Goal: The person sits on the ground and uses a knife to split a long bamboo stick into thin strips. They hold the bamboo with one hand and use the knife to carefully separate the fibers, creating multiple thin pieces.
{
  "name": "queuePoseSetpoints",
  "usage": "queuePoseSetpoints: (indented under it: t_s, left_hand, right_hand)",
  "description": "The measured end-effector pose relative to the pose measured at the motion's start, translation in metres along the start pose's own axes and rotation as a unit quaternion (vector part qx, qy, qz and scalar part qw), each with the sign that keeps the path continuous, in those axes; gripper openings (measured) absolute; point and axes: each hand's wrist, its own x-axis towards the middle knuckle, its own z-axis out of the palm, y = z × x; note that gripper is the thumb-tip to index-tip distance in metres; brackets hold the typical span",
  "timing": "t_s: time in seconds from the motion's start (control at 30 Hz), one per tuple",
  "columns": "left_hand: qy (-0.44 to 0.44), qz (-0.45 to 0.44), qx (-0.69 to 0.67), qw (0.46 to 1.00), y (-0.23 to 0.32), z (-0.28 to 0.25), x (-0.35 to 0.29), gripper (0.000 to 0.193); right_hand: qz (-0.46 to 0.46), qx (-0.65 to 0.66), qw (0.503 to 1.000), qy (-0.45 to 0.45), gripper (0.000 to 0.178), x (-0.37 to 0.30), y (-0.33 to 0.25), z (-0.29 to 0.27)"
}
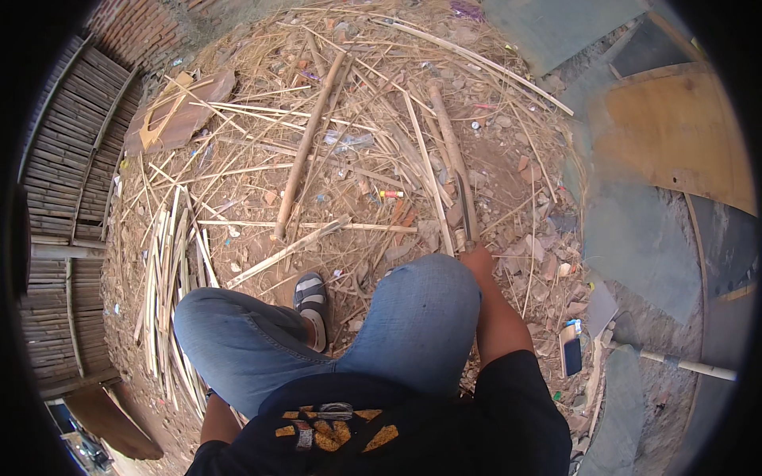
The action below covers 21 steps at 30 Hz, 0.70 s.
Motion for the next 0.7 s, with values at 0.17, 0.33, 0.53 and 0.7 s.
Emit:
queuePoseSetpoints:
  t_s: [0.17, 0.33, 0.53, 0.7]
  left_hand:
    - [0.006, -0.015, -0.008, 1.000, 0.001, 0.005, -0.011, 0.036]
    - [0.008, -0.017, -0.013, 1.000, -0.011, 0.008, -0.014, 0.036]
    - [0.014, -0.012, -0.007, 1.000, -0.032, 0.007, -0.021, 0.035]
    - [0.018, 0.015, 0.002, 1.000, -0.031, 0.002, -0.028, 0.035]
  right_hand:
    - [-0.057, 0.022, 0.992, -0.108, 0.042, -0.031, -0.032, 0.019]
    - [-0.041, 0.015, 0.996, -0.084, 0.042, -0.029, -0.023, 0.029]
    - [-0.010, 0.036, 0.999, 0.009, 0.042, -0.024, -0.008, 0.041]
    - [0.007, 0.058, 0.992, 0.112, 0.042, -0.019, -0.002, 0.054]
